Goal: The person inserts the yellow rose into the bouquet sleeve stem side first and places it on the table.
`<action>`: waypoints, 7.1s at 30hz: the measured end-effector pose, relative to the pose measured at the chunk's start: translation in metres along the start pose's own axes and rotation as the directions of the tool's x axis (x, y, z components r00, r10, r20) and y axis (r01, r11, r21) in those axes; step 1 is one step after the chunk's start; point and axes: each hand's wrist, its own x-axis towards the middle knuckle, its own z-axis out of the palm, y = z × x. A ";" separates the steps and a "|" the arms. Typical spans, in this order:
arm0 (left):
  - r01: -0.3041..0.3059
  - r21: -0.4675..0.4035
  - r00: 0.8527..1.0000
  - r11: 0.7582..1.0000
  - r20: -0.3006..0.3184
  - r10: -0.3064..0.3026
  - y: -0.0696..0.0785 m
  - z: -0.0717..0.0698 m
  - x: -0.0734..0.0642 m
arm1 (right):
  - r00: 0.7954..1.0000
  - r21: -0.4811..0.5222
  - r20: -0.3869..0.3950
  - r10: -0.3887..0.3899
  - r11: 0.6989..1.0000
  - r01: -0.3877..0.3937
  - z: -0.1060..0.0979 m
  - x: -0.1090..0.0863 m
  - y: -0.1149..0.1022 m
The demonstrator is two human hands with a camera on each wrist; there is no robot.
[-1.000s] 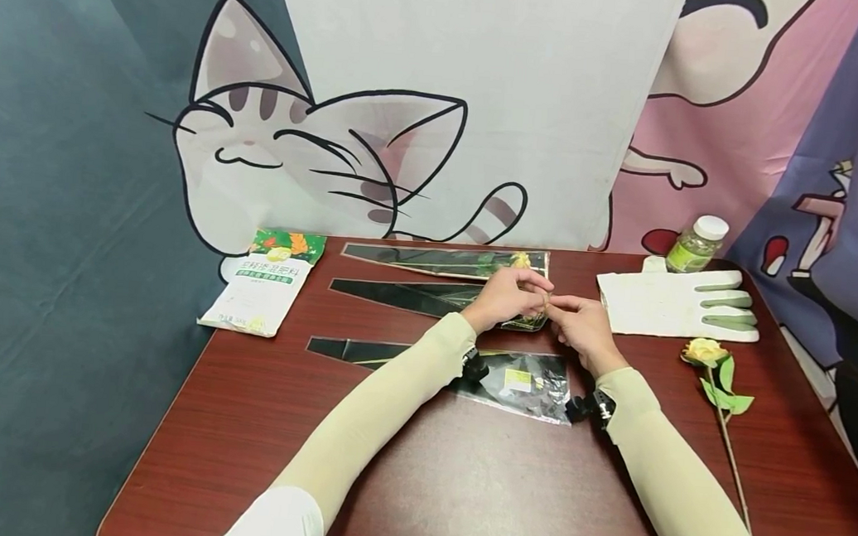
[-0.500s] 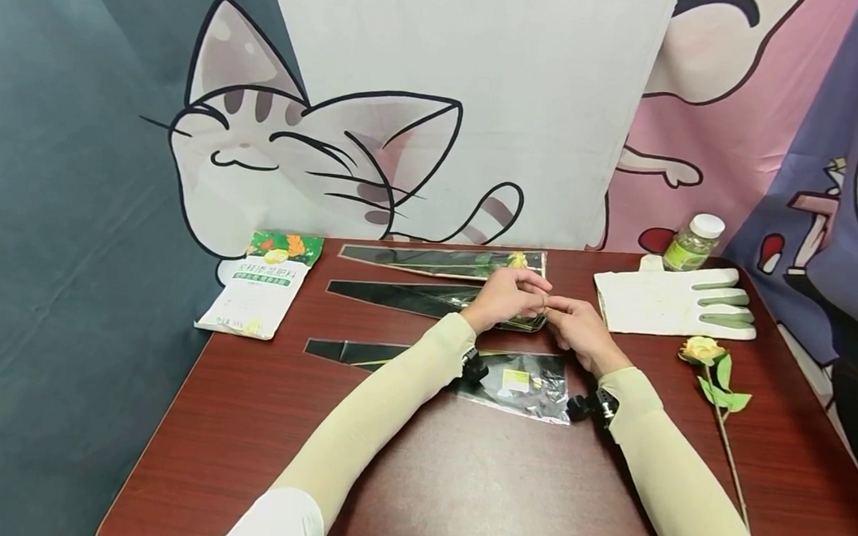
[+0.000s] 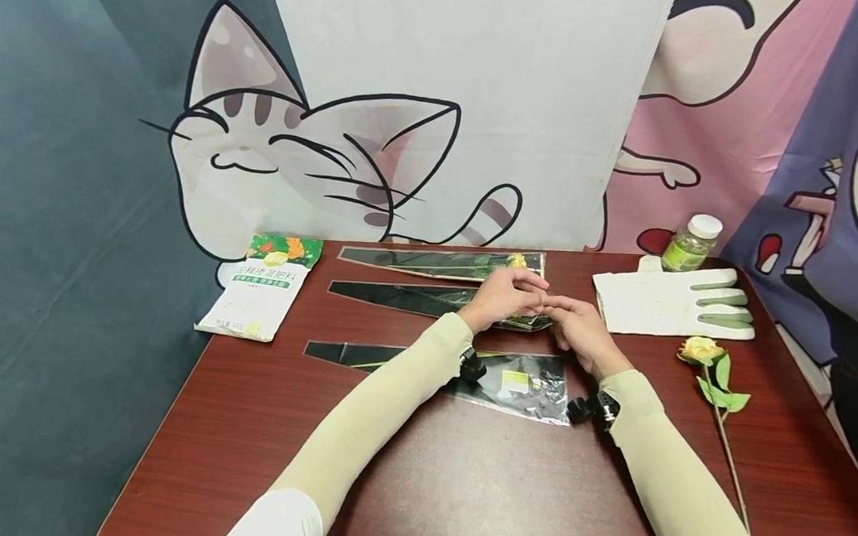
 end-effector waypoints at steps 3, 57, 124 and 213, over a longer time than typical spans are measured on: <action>0.007 -0.029 1.000 1.000 0.007 -0.007 0.000 -0.002 0.000 | 1.000 -0.015 -0.021 0.000 1.000 0.000 -0.001 -0.001 0.000; -0.030 0.783 0.998 0.622 0.054 -0.019 0.002 -0.090 -0.034 | 0.979 -0.037 -0.198 0.053 0.997 -0.062 0.009 0.013 -0.013; -0.175 0.767 0.921 0.617 0.350 -0.173 -0.010 -0.046 -0.112 | 0.967 -0.752 0.169 -0.191 0.609 0.252 0.001 -0.081 0.001; -0.015 0.392 0.956 0.920 0.274 -0.101 -0.004 0.012 -0.111 | 0.980 -0.368 0.197 0.029 0.929 0.047 -0.002 -0.091 0.003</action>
